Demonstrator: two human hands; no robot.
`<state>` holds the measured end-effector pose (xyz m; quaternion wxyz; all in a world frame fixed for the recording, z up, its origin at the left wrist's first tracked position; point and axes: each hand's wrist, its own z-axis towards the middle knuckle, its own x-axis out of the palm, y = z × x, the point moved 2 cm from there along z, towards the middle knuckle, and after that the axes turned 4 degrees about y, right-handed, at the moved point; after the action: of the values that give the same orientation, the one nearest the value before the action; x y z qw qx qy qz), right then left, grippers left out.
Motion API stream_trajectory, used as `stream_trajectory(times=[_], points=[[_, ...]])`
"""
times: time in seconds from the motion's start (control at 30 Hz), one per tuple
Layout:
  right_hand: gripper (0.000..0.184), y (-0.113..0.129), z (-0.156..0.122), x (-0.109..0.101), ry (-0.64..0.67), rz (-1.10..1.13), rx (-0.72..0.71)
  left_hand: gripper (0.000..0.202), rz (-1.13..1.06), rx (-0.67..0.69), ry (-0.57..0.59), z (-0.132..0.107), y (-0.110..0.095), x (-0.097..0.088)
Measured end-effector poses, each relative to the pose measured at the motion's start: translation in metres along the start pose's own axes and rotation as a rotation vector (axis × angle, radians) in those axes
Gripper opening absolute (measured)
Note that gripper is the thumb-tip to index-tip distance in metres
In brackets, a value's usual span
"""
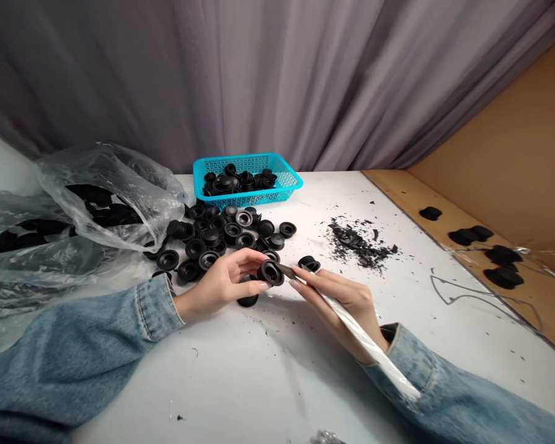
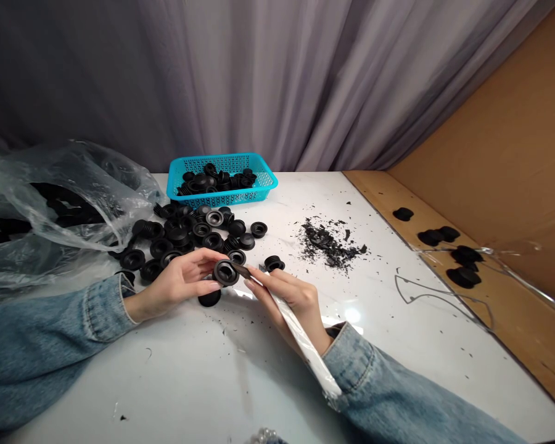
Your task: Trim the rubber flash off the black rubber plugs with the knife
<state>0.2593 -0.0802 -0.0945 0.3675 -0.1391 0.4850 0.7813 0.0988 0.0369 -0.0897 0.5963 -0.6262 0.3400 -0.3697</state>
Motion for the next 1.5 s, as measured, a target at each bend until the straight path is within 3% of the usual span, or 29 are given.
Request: stream_trajectory(times=[1.5], points=[[0.023,0.0045,0.0005,0.0026,-0.092,-0.041,-0.123,0.033,-0.161,-0.05,-0.007,0.003,0.0073,-0.0021]])
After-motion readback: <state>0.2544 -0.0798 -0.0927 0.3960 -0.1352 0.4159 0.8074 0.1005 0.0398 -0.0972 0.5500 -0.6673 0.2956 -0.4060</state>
